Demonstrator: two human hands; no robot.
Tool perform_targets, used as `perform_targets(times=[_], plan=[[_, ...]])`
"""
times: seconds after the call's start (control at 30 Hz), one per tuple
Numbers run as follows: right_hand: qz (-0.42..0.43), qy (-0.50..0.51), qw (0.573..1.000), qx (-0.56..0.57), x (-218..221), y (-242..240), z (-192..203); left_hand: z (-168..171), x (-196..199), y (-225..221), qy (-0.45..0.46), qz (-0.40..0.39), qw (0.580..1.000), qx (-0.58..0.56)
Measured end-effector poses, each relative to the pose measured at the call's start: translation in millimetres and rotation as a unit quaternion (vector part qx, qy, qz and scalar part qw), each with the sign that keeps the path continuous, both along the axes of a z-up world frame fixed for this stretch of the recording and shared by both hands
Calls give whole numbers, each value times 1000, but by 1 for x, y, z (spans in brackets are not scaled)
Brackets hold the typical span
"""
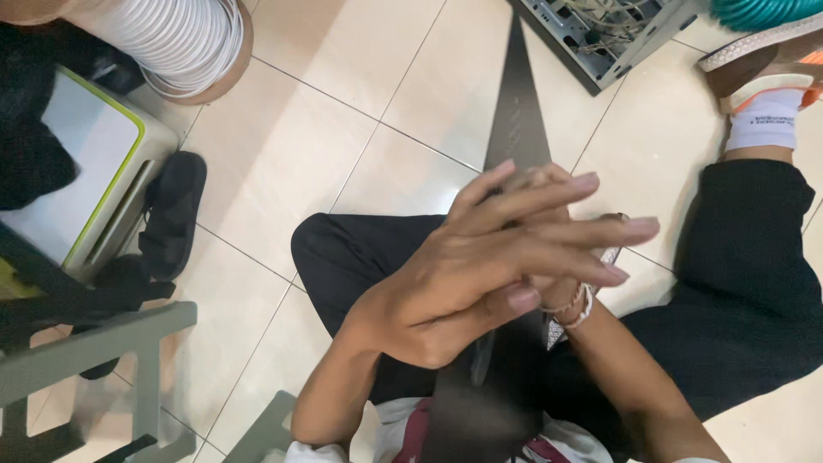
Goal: The person uses a toothbrush to scrub a metal computer panel and the back of a computer case, removing dust from the vents and surfaces.
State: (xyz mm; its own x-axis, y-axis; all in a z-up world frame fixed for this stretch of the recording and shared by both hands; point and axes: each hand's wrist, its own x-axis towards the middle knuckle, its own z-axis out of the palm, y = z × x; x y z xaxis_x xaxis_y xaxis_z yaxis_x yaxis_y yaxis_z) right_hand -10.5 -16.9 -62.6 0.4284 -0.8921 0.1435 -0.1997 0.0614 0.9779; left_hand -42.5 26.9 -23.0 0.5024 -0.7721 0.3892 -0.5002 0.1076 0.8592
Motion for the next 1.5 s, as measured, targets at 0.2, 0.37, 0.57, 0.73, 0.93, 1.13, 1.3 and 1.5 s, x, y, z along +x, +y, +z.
perform_targets(times=[0.2,0.37,0.57,0.73,0.93,1.13,1.3,1.5], plan=[[-128,150,963,-185,-25,5,-2,5,-5,-5,7,-19,1000,-22],[-217,259,879,-335,-36,-4,-11,4,3,-8,-12,-33,999,-16],[-332,371,718,-486,-51,-26,-24,-9,9,-5,-11,-15,1000,-15],[-409,447,542,-582,-62,-49,-31,3,13,-4,-30,-6,1000,-9],[-476,506,293,-657,-76,-80,-45,-10,17,5,-21,-4,1000,-19],[-498,558,48,-662,-70,-114,-67,3,17,3,-3,3,1000,3],[-493,569,13,-658,-67,-113,-59,-21,24,3,-18,9,999,-49],[-499,555,-74,-661,-103,-129,-123,-15,20,4,1,4,1000,-10]])
